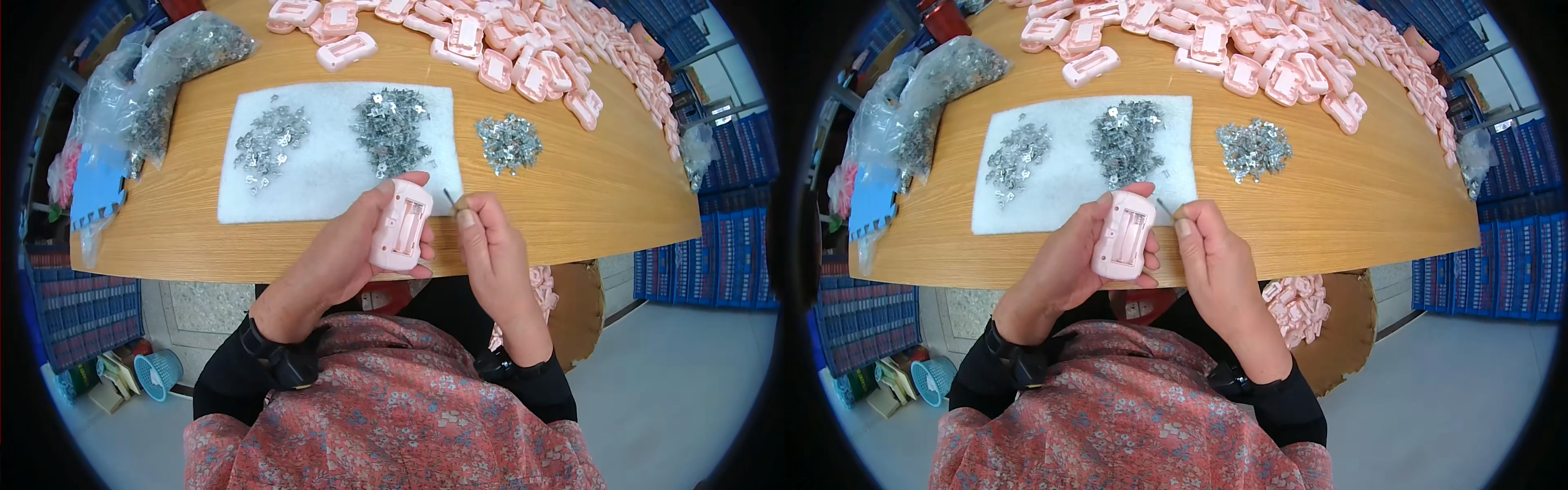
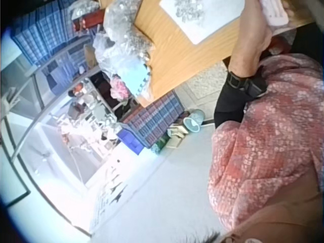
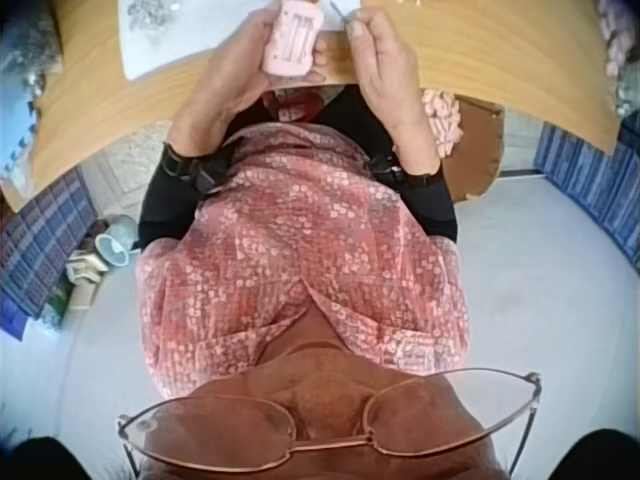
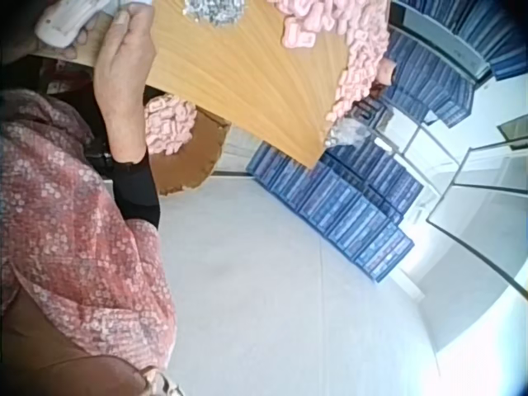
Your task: The person sits at a wooden table and assembles small pink plastic cases by inserting metal components into them. Using a thin metal tool, they pick up small metal pieces from a white foam mat and carefully place them into the slots of the plastic cases. The person handles the cases one at a time, repeatedly picking up parts and inserting them into the device.
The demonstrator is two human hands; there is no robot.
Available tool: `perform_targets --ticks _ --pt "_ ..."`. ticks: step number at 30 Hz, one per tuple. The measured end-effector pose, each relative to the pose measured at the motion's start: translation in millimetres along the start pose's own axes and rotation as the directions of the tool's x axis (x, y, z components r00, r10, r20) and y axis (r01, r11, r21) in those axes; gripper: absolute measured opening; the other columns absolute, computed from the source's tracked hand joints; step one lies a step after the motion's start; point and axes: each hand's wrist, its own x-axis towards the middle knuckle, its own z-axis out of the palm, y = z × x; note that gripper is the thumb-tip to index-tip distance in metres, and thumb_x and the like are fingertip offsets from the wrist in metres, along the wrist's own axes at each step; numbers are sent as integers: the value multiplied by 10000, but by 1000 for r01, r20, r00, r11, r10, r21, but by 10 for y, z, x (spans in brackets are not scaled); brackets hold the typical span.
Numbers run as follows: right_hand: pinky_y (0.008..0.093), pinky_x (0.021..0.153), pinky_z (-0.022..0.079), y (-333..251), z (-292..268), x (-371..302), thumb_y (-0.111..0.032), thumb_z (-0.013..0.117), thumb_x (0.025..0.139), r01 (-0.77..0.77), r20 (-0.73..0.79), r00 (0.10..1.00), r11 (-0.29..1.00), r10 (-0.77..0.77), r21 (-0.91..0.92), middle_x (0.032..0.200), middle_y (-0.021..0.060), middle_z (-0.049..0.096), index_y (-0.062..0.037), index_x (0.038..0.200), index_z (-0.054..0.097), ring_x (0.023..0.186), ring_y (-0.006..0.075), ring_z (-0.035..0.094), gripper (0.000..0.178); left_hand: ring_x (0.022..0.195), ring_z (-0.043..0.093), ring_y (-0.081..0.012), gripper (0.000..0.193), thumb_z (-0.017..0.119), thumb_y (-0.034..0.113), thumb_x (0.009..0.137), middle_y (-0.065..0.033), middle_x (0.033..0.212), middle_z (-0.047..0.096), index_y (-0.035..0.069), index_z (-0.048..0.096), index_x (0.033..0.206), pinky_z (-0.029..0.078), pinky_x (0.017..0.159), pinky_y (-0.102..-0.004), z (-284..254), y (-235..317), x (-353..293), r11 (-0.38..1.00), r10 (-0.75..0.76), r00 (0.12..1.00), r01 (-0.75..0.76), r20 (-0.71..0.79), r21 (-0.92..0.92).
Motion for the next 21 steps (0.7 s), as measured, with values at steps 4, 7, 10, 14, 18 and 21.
perform_targets --ticks 4,7,10,14,18,21 --pt "335 567 457 -73 54 -43 -134 572 985 129 -23 990 971 -136 -199 663 82 536 -26 1068 542 593 212 550 140 896 659 -210 484 290 397 1065 -96 1039 612 110 367 1447 601 756 -402 24 -38 -43 998 67 997 -66 -28 23" --pt "339 562 470 -123 138 -16 -111 679 905 112 -85 989 986 -123 -121 675 87 559 -26 1038 575 600 224 581 189 928 628 -178 449 337 385 1062 -77 1114 570 124 358 1427 568 788 -365 144 -30 -49 991 125 988 -121 -85 57" --pt "345 563 484 -173 186 42 -101 743 832 117 -116 983 973 -142 -199 688 94 578 -18 993 615 593 236 597 222 1012 585 -156 425 359 369 1065 -60 1159 539 133 351 1418 532 836 -332 151 -74 -26 971 198 976 -183 -86 152" --pt "360 560 495 -134 218 75 -81 740 807 205 -179 948 936 -262 -287 722 105 610 -22 939 650 608 272 622 171 1090 552 -145 407 370 351 1070 -47 1201 520 158 333 1427 505 898 -313 122 -110 -55 911 226 973 -195 -44 363" --pt "368 556 501 -118 243 66 -75 738 801 225 -211 926 907 -312 -356 737 113 622 -29 885 651 624 292 633 129 1068 545 -129 409 412 345 1062 -39 1184 520 157 335 1418 499 864 -291 120 -149 -65 832 281 959 -235 -17 503" --pt "352 551 504 -86 259 61 -72 733 802 231 -228 917 903 -326 -362 726 111 618 -28 850 635 598 276 622 117 1060 549 -130 417 430 346 1057 -40 1195 521 158 334 1416 503 867 -295 109 -149 -75 829 275 962 -236 -1 506"
